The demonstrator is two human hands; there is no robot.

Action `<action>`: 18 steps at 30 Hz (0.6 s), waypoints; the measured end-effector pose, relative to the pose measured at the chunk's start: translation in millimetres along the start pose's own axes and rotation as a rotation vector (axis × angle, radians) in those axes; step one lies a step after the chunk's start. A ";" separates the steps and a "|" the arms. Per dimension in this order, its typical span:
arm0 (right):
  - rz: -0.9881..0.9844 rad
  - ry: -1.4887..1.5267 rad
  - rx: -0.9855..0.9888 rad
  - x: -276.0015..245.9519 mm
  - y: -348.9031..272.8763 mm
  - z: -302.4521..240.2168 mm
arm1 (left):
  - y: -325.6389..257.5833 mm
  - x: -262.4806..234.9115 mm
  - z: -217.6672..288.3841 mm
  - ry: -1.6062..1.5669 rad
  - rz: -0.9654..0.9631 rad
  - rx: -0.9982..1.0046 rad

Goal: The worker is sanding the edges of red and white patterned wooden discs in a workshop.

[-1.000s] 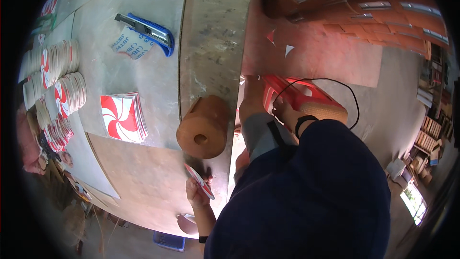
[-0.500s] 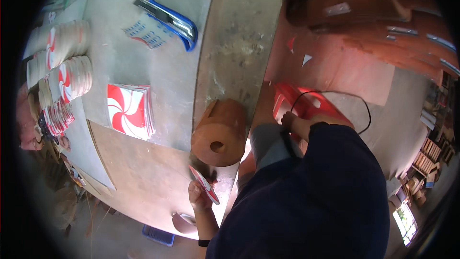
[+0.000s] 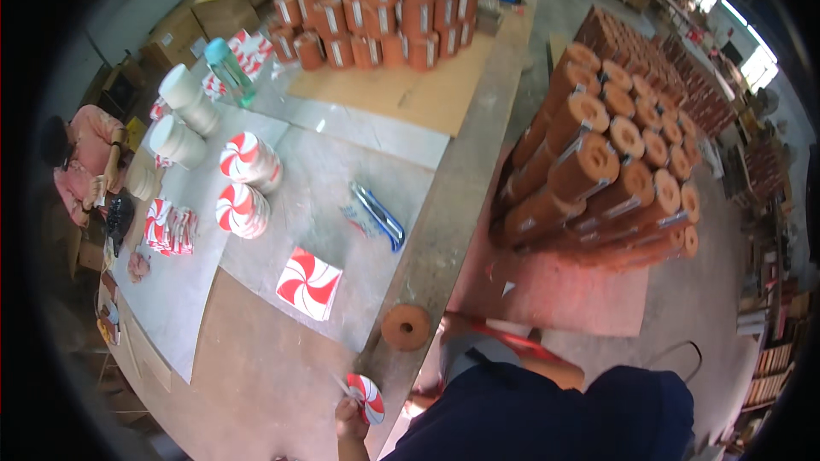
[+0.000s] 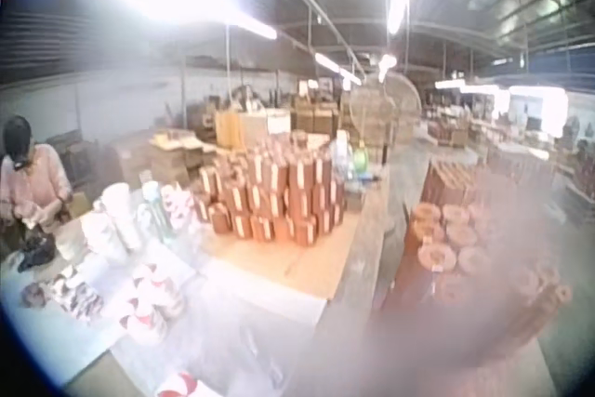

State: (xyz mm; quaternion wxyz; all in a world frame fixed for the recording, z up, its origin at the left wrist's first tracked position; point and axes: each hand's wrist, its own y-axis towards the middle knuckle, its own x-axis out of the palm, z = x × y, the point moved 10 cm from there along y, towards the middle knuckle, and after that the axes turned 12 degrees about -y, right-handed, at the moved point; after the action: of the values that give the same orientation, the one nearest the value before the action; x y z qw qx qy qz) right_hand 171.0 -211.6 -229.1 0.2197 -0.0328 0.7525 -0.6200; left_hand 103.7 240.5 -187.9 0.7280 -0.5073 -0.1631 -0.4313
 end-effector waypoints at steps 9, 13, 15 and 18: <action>-0.015 0.000 0.084 -47.3 -48.7 36.3 | 6.2 -16.4 4.4 0.032 0.081 0.053; -0.062 -0.052 0.065 -46.8 -24.1 42.0 | 12.6 -54.4 -8.8 0.043 0.025 0.043; -0.081 -0.089 0.059 -37.3 -5.1 40.7 | 19.9 -119.1 -2.6 0.506 0.112 0.406; -0.108 -0.152 0.060 -15.5 34.6 40.8 | -2.6 -37.3 14.9 -0.093 -0.195 0.452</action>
State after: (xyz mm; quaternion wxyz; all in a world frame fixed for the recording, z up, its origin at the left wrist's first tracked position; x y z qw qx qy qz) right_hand 207.8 -236.2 -262.9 0.2433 -0.1137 0.7120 -0.6488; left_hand 83.2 270.6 -205.1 0.7697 -0.3327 -0.3367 -0.4283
